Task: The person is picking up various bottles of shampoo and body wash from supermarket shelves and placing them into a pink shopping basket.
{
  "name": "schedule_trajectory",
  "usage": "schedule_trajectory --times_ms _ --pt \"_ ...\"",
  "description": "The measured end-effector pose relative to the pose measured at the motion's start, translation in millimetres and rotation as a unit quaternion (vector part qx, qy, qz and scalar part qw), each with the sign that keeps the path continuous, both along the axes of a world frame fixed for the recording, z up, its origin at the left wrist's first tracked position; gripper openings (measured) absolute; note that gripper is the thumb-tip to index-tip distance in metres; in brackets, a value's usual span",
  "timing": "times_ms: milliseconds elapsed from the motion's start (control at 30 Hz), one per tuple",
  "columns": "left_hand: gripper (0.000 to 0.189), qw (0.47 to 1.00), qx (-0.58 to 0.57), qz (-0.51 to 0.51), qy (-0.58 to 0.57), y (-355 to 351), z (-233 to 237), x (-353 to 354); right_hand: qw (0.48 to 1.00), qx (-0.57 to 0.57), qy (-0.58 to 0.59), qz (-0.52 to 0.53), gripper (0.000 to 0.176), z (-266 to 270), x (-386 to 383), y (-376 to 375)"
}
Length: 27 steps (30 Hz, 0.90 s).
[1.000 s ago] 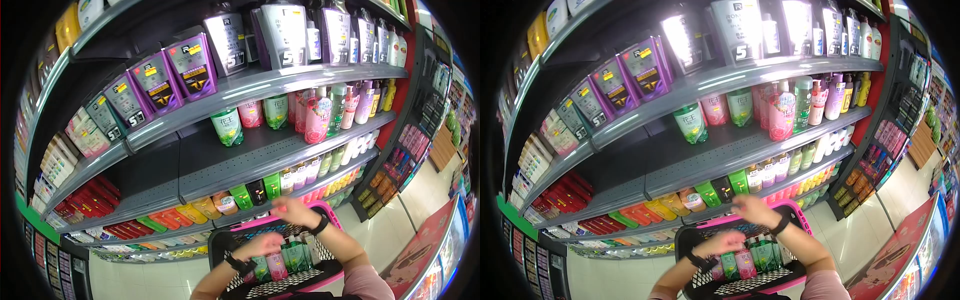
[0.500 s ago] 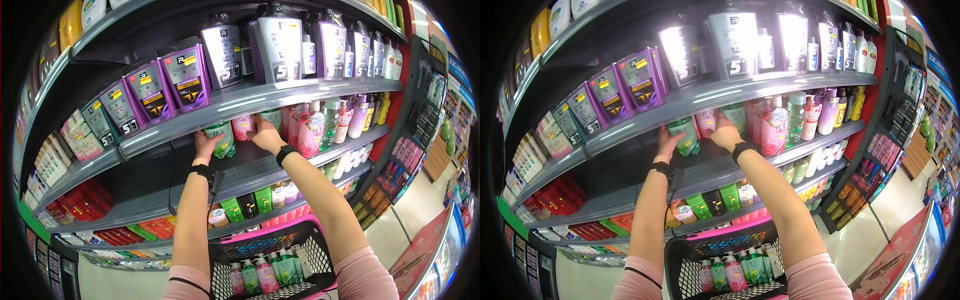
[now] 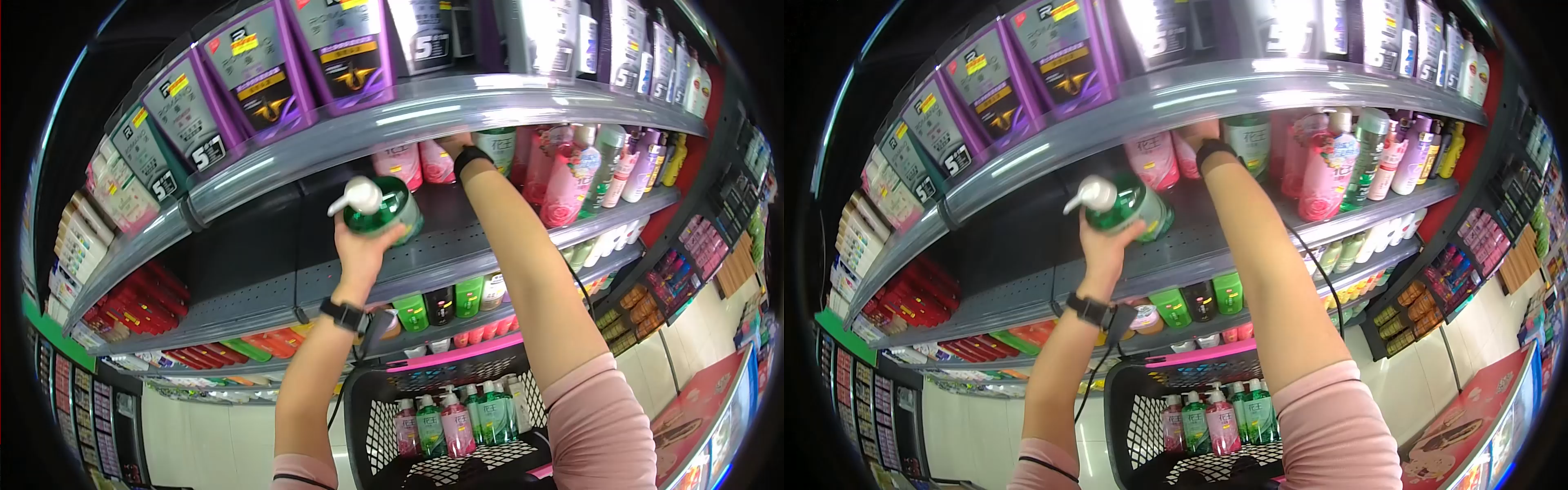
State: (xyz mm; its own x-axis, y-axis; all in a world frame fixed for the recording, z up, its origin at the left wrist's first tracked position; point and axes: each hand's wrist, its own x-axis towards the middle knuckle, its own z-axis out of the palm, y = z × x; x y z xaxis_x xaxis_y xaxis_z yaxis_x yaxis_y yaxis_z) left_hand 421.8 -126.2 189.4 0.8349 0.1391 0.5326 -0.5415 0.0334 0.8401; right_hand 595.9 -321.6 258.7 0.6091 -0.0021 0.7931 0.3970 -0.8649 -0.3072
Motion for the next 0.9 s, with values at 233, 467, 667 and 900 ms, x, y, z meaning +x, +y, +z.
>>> schedule_trajectory --times_ms 233,467,667,900 --pt "0.090 0.981 0.052 -0.052 -0.180 46.8 -14.0 -108.2 0.974 0.215 -0.039 0.055 0.039 3.4 -1.7 2.1" --pt "0.071 0.986 -0.011 -0.020 -0.163 68.6 -34.4 -174.1 0.980 0.175 -0.069 0.064 0.034 -16.0 -27.3 1.9" --pt "0.080 0.995 0.034 -0.053 -0.071 81.6 -55.6 -245.8 0.937 0.269 -0.099 0.198 0.039 -6.8 -156.0 26.5" --pt "0.075 0.951 0.121 -0.088 0.272 74.1 -108.4 -295.3 0.889 0.330 -0.057 0.312 0.038 -15.8 -328.5 -5.2"
